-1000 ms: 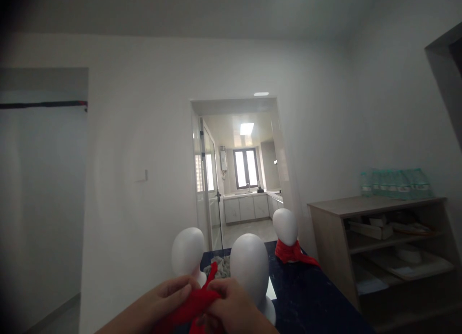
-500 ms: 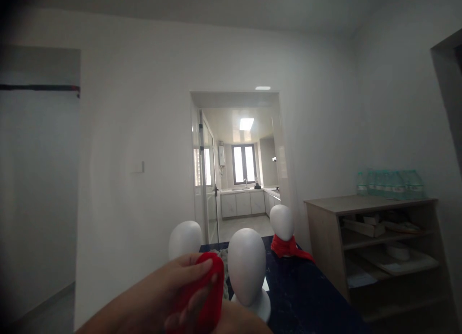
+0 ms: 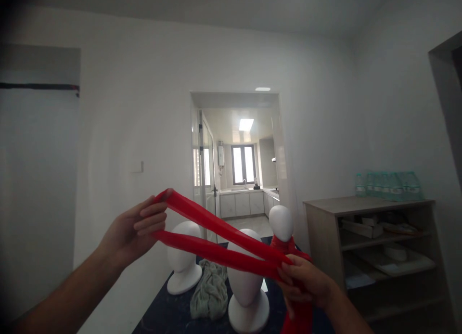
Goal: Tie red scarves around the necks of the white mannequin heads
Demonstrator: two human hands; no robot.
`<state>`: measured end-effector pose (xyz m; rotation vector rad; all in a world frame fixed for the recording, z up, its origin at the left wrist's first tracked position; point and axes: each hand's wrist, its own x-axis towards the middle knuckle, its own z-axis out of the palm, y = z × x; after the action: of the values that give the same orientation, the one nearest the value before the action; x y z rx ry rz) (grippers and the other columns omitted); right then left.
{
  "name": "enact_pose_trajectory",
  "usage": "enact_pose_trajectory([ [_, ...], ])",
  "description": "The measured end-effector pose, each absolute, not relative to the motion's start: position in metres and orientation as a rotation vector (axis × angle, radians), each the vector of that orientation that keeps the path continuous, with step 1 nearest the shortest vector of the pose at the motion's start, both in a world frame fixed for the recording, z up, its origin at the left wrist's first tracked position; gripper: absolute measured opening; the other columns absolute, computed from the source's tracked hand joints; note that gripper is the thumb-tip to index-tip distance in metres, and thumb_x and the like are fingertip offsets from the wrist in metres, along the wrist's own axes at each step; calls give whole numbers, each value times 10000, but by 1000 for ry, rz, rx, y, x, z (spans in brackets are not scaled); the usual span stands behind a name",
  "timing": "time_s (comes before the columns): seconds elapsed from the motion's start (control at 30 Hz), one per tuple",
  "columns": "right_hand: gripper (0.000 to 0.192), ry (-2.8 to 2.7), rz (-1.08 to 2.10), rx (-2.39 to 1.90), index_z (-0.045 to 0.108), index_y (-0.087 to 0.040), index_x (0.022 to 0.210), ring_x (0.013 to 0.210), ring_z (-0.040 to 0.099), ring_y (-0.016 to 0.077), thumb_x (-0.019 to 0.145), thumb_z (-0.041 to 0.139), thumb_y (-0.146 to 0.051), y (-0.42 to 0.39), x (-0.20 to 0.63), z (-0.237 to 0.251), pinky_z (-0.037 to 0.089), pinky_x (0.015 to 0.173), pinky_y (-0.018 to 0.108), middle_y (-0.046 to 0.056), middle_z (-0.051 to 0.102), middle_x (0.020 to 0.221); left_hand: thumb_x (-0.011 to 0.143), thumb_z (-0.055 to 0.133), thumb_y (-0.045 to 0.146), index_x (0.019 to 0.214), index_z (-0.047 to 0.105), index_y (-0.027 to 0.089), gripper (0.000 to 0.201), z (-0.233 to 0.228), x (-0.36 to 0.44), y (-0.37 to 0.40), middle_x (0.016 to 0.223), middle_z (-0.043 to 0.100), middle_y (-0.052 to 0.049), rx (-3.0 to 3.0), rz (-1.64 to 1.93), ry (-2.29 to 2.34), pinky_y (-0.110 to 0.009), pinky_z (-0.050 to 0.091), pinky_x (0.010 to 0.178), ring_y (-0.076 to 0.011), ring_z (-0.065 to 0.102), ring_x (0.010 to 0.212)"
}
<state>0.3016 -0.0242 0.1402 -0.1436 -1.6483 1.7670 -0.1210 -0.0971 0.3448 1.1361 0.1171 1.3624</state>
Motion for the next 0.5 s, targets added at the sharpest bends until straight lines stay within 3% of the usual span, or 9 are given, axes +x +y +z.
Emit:
enact_pose_trajectory([
  [0.17,200,-1542,1680,-268,596,-223,954,316,143,4,1027,691,-383,-32,362,194,542,364,198,-145,449,557,1144,337,190,1099,653,93,333,343,-121,-92,584,487,98,1088,1361,110,-125,422,360,-34,513,386],
  [0.37,173,-1530,1581,-312,651,-236,963,324,54,10,1006,726,-385,-34,407,230,483,310,167,-163,364,523,1118,413,147,935,640,126,292,328,-113,-78,555,450,101,1034,1460,115,-162,502,453,-39,485,409],
  [0.43,162,-1518,1571,-364,693,-222,1065,355,38,10,1001,734,-366,-22,416,227,456,307,147,-154,391,553,1108,438,135,911,643,116,285,316,-111,-67,538,424,106,1003,1441,170,-175,522,474,-38,454,403],
  [0.5,270,-1483,1566,-407,700,-207,1221,387,36,16,990,749,-339,-5,422,221,419,313,120,-140,438,584,1099,457,129,896,649,106,280,304,-109,-51,528,408,106,959,1382,234,-173,511,464,-39,430,397],
])
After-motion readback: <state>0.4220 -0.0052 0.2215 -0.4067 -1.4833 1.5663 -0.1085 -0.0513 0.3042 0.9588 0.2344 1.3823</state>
